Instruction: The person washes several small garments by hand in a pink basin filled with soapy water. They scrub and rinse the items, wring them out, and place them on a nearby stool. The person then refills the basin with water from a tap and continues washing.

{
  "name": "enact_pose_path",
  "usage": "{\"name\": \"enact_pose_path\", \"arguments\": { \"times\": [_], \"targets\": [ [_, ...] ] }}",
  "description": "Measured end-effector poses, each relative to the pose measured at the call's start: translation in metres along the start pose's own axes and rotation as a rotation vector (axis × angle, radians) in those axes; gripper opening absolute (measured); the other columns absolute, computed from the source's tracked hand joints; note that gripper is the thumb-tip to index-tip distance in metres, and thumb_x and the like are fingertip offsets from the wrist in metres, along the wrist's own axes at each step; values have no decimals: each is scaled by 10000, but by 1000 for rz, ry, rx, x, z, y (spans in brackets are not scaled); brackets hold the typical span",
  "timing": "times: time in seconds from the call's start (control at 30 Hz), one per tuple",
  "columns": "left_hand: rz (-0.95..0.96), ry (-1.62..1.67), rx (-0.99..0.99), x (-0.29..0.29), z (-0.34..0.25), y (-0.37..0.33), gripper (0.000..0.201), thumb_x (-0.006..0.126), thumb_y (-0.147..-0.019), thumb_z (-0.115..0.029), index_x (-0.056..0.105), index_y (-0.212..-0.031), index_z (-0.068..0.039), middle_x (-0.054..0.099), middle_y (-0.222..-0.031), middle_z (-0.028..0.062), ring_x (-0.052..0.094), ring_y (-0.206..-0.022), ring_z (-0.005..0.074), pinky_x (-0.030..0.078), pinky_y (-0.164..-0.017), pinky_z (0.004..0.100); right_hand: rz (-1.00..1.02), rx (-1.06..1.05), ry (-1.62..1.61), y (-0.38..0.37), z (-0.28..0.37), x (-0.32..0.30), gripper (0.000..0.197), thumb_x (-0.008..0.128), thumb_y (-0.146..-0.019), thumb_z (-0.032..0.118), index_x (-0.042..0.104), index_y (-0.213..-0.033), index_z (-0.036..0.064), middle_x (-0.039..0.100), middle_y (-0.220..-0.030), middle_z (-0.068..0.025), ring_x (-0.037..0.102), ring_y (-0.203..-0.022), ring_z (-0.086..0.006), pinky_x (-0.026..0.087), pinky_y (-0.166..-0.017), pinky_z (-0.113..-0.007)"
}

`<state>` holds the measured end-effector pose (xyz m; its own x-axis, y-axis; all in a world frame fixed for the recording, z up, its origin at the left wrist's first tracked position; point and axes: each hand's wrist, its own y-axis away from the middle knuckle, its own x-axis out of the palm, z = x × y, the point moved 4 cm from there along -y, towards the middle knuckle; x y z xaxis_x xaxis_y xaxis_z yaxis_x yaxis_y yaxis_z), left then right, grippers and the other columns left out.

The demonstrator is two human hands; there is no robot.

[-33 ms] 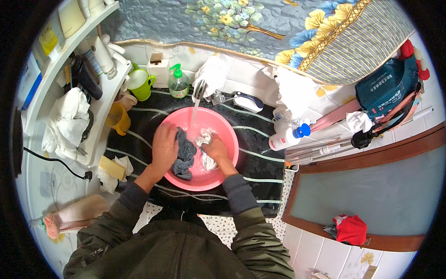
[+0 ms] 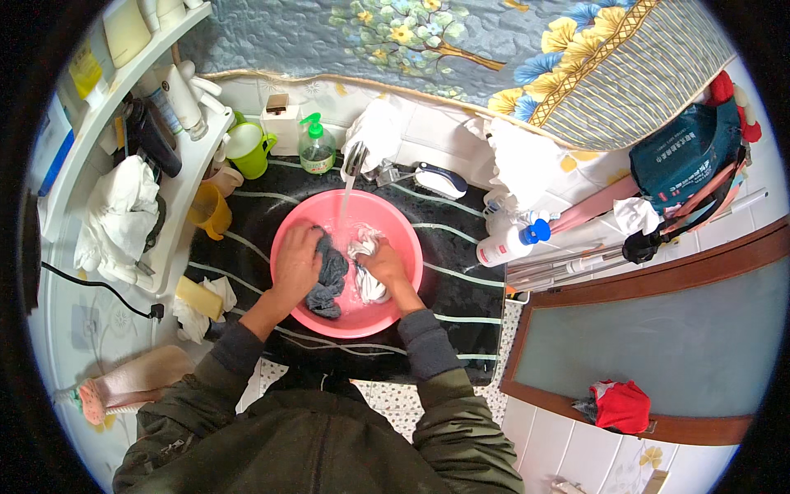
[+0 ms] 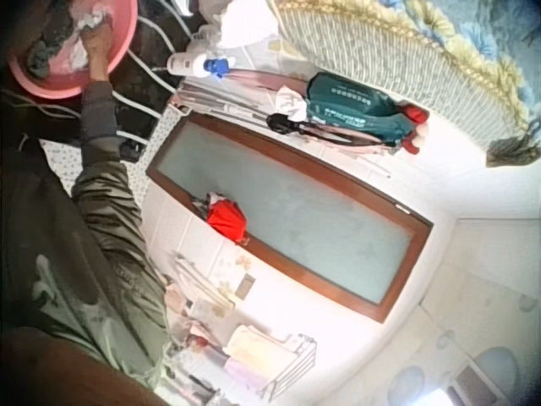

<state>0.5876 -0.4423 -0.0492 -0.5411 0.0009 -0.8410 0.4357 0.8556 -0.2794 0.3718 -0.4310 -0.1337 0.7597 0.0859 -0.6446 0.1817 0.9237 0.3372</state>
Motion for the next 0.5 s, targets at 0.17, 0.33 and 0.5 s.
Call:
{"name": "enact_pose_path", "arguments": {
  "times": [0.17, 0.33, 0.5],
  "targets": [
    [378, 888, -587, 53, 17, 3, 585, 818, -769, -253, 539, -1231, -30, 621, -1108, 111, 622, -1013, 262, 515, -832, 379, 94, 49, -848, 11, 23, -13, 304, 665, -868, 99, 628, -1128, -54, 690, -943, -95, 650, -789, -142, 522, -671, -290],
    [433, 1041, -855, 69, 10, -7, 611, 809, -787, -188, 501, -1289, -23, 644, -975, 124, 637, -922, 211, 537, -759, 348, -112, 7, -743, 20, 36, -30, 267, 620, -867, 85, 640, -1102, -41, 694, -900, -114, 655, -775, -180, 517, -682, -307],
    [444, 521, -591, 97, 23, -20, 459, 783, -732, -161, 625, -1145, -37, 689, -978, 153, 675, -925, 299, 550, -784, 394, -265, -77, -1, 15, 10, -22, 524, 694, -822, 257, 552, -1250, -11, 628, -1130, -240, 634, -1021, -343, 502, -863, -400]
  ]
}}
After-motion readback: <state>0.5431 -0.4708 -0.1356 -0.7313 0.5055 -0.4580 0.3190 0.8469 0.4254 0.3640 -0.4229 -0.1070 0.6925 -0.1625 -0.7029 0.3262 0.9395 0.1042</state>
